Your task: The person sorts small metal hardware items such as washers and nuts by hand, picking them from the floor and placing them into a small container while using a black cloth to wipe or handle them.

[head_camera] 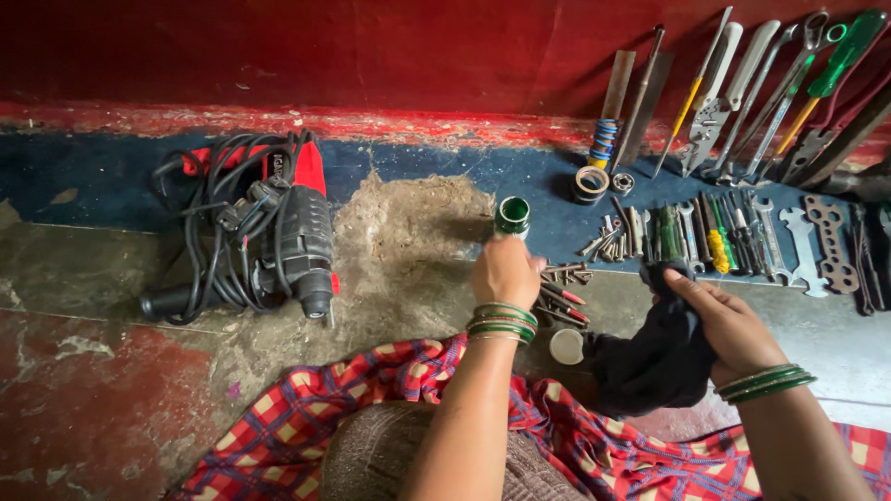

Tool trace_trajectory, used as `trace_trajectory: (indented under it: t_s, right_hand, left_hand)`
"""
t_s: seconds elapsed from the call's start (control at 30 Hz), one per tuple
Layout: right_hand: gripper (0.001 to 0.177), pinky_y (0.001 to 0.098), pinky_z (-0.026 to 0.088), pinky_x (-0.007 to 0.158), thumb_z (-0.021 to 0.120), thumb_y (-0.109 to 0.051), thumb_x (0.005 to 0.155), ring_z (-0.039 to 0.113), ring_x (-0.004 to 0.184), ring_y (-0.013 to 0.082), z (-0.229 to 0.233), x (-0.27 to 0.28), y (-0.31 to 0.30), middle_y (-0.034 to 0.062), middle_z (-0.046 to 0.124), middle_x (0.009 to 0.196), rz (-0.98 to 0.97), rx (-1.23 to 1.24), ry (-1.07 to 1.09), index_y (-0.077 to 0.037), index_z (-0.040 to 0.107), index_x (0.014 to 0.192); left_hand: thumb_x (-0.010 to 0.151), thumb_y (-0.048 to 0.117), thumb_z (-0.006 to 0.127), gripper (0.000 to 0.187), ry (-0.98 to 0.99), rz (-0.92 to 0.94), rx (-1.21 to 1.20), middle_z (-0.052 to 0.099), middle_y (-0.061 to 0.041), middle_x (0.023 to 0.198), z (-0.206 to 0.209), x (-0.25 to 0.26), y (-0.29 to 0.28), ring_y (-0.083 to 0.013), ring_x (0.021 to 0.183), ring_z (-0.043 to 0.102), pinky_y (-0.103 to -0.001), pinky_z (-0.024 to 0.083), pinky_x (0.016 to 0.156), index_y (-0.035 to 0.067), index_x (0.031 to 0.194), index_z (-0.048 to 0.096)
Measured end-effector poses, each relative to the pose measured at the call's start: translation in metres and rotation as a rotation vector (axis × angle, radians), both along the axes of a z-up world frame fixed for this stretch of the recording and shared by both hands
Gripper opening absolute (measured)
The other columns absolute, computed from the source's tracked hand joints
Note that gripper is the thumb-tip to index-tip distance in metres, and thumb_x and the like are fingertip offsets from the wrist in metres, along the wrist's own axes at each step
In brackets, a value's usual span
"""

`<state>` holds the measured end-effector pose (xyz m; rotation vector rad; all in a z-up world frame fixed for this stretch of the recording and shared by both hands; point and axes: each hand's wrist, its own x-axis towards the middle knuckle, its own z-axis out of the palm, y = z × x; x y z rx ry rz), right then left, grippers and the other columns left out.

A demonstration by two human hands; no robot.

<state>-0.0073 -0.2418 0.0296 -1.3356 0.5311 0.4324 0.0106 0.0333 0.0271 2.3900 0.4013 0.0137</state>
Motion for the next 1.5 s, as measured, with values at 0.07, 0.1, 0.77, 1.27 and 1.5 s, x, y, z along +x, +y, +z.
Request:
trace_trajectory:
  t_s: [0.07,0.1,0.77,1.27,1.5]
  right_hand:
    - [0.023,0.0298,0.05,0.057,0.07,-0.03,0.098,0.063,0.062,0.0127,-0.001,0.0,0.003,-0.0003,0.067,0.076,0.01,-0.003,0.004,-0.008,0.069,0.095]
    - [0.023,0.0296,0.05,0.057,0.07,-0.03,0.098,0.063,0.061,0.0125,-0.001,-0.001,0.005,-0.0003,0.067,0.076,0.014,-0.004,0.001,-0.008,0.07,0.095]
    - [0.029,0.0458,0.053,0.076,0.065,-0.024,0.094,0.067,0.093,0.0426,0.006,-0.019,0.063,0.0227,0.071,0.102,0.362,-1.052,-0.89,-0.007,0.067,0.117]
    - [0.042,0.0445,0.052,0.068,0.06,-0.044,0.1,0.069,0.072,0.0393,0.025,-0.008,0.036,0.0219,0.068,0.079,0.283,-1.047,-0.604,-0.005,0.068,0.113]
    - [0.038,0.0404,0.05,0.069,0.062,-0.043,0.102,0.069,0.076,0.0354,0.01,0.004,0.027,0.0206,0.07,0.08,0.352,-1.106,-0.474,-0.006,0.071,0.109]
  left_hand:
    - [0.08,0.023,0.085,0.028,0.066,-0.054,0.058,0.07,-0.021,0.111,-0.019,-0.001,-0.004,-0.039,0.101,0.07,-0.046,0.056,0.085,0.001,0.095,0.075]
    - [0.08,0.022,0.085,0.028,0.065,-0.064,0.075,0.069,-0.022,0.112,-0.028,-0.002,-0.005,-0.0396,0.102,0.069,-0.046,0.056,0.086,0.001,0.095,0.075]
    - [0.087,0.013,0.073,0.011,-0.075,-0.436,-0.256,0.073,-0.02,0.088,0.029,-0.024,-0.029,-0.0378,0.086,0.072,-0.047,0.056,0.075,0.006,0.095,0.071]
    - [0.101,0.016,0.062,0.022,0.238,-0.453,-0.955,0.069,-0.019,0.079,0.005,-0.019,-0.058,-0.0439,0.069,0.064,-0.054,0.05,0.061,0.002,0.089,0.074]
    - [0.085,0.016,0.068,0.014,-0.488,-0.455,-0.105,0.07,-0.016,0.079,0.026,-0.031,-0.064,-0.0396,0.076,0.07,-0.051,0.053,0.068,0.008,0.076,0.073]
